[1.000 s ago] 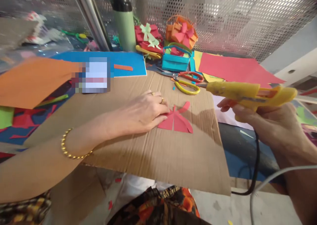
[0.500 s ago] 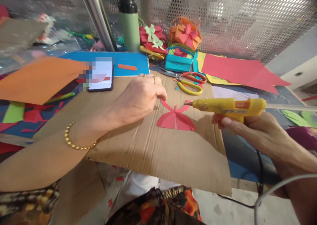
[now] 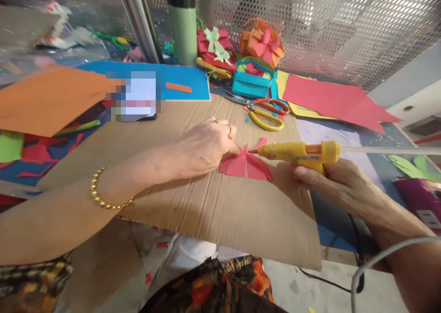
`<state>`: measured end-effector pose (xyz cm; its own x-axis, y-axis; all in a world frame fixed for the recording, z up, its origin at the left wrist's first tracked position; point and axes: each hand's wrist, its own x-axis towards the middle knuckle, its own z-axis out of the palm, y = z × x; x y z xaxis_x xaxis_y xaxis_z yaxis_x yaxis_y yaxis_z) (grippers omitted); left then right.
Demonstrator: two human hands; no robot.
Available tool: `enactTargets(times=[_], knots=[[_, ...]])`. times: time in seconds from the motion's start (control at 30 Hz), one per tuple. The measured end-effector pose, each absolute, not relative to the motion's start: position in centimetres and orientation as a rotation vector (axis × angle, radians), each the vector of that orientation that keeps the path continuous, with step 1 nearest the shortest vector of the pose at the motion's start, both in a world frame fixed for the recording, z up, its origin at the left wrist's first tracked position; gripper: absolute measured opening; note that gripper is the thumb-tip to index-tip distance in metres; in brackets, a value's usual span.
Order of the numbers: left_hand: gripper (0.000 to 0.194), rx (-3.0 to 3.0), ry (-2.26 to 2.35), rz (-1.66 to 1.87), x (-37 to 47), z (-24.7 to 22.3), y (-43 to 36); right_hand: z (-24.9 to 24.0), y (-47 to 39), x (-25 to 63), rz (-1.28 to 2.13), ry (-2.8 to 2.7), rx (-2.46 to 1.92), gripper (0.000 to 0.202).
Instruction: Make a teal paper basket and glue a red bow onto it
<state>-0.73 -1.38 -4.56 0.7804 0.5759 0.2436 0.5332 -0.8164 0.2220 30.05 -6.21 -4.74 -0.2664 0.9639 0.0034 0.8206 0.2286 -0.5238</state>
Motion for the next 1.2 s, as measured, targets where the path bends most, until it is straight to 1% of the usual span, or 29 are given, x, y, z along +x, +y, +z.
enactTargets(times=[0.13,0.3,0.6,0.83,1.2], knots=[[0.043,2.804,0.860,0.458,-0.7,-4.8,-1.3,-4.1,-6.2,29.0,0.685,-2.103,-1.771,0.089],[0.040,2.749,0.860,0.470,-0.8,-4.9,-1.3,-3.9,-6.2,28.5,0.646,-2.125,-1.708,0.088],[0.044,2.728,0.890,0.485,-0.7,-4.7,-1.4,-4.0,-6.1,28.2,0.584,-2.156,-1.667,0.087],[0.041,2.711,0.888,0.451,-0.8,-4.8,-1.3,-4.3,-6.0,28.6,0.549,-2.184,-1.686,0.086],[0.037,2.647,0.875,0.594,-0.9,-5.7,-1.2,-4.2,-6.0,28.9,0.524,-2.215,-1.751,0.086]])
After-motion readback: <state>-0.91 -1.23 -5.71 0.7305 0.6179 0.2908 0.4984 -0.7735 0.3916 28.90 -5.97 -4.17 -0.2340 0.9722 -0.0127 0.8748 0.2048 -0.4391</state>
